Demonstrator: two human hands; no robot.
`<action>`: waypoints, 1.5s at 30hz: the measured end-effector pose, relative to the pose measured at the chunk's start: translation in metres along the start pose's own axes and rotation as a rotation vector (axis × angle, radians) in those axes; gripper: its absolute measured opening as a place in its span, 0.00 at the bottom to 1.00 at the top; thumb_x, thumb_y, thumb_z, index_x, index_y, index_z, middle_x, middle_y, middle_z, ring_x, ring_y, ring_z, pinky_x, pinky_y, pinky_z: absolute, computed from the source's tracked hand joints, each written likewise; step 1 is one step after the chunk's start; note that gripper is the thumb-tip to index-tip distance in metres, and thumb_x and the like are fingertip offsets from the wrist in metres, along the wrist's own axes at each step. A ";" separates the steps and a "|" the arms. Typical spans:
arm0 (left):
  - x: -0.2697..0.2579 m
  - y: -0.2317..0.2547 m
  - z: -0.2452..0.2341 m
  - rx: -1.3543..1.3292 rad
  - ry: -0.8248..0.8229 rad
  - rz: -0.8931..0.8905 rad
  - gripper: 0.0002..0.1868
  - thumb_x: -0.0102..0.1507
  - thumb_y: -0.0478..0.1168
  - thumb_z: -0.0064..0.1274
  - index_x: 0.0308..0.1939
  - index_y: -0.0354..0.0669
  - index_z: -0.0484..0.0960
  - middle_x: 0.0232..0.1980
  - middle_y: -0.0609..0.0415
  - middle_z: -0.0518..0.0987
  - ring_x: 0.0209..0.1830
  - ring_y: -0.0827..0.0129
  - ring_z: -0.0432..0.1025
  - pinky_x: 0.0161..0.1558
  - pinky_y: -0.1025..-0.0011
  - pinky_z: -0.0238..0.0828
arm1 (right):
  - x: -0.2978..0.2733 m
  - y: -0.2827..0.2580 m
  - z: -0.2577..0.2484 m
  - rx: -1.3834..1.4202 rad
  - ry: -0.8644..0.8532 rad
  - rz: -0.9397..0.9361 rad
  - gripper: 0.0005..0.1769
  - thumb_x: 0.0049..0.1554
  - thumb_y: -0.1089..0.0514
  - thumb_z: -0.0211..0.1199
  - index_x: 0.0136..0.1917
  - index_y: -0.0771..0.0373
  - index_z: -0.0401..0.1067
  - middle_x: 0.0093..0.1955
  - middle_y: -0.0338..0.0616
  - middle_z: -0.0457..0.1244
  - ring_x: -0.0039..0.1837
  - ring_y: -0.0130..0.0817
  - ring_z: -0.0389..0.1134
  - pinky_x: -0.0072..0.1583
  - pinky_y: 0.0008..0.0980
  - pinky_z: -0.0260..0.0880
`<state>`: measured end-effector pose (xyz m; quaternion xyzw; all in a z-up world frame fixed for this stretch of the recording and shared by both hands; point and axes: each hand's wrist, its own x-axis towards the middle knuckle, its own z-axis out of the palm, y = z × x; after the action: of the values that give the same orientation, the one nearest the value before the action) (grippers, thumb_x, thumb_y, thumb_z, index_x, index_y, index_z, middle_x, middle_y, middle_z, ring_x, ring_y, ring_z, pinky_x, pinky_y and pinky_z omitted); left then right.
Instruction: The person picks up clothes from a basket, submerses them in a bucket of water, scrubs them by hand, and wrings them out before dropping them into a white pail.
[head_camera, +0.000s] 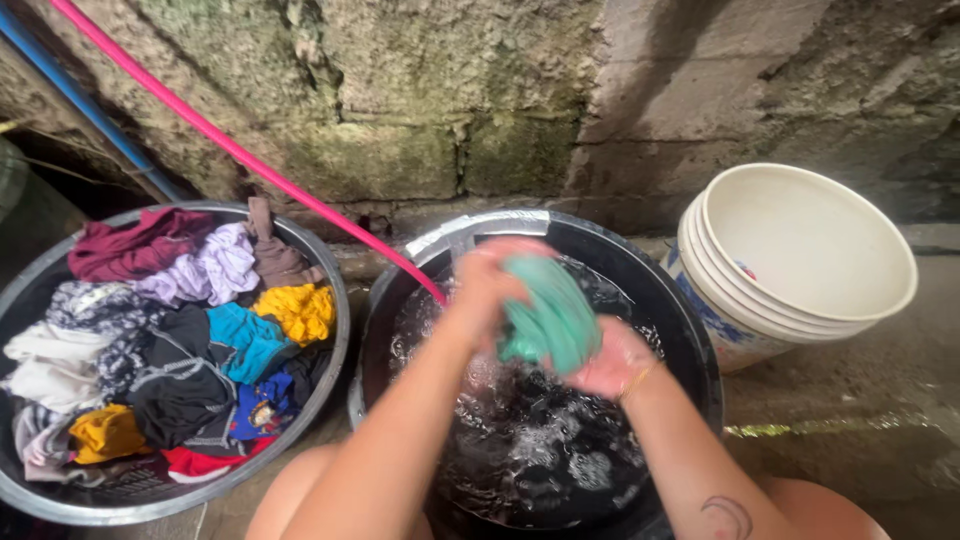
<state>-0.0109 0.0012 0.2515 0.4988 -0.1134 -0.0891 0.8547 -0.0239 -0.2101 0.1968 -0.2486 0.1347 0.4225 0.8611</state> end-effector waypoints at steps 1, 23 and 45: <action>-0.002 -0.001 -0.010 -0.190 0.072 0.033 0.29 0.47 0.33 0.52 0.54 0.39 0.80 0.48 0.46 0.82 0.51 0.52 0.77 0.57 0.53 0.77 | -0.002 -0.014 0.003 -0.043 0.086 -0.066 0.22 0.62 0.55 0.46 0.62 0.69 0.69 0.57 0.57 0.68 0.53 0.45 0.72 0.53 0.45 0.75; 0.006 0.001 0.034 -0.520 0.456 -0.086 0.24 0.64 0.55 0.55 0.47 0.35 0.74 0.53 0.39 0.81 0.50 0.52 0.78 0.56 0.45 0.75 | 0.015 -0.019 0.070 -0.351 0.227 -0.940 0.11 0.62 0.50 0.67 0.49 0.58 0.71 0.50 0.42 0.67 0.52 0.36 0.70 0.58 0.41 0.73; 0.036 -0.130 -0.030 -0.019 -0.362 -0.844 0.15 0.68 0.46 0.55 0.48 0.36 0.84 0.44 0.49 0.84 0.42 0.65 0.78 0.48 0.61 0.77 | -0.017 0.029 0.059 -2.228 -0.560 -1.214 0.05 0.43 0.56 0.68 0.34 0.53 0.72 0.45 0.35 0.66 0.50 0.38 0.68 0.49 0.41 0.69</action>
<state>0.0267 -0.0466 0.1274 0.4697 -0.0469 -0.5163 0.7146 -0.0560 -0.1741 0.2452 -0.7508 -0.6036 -0.1114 0.2440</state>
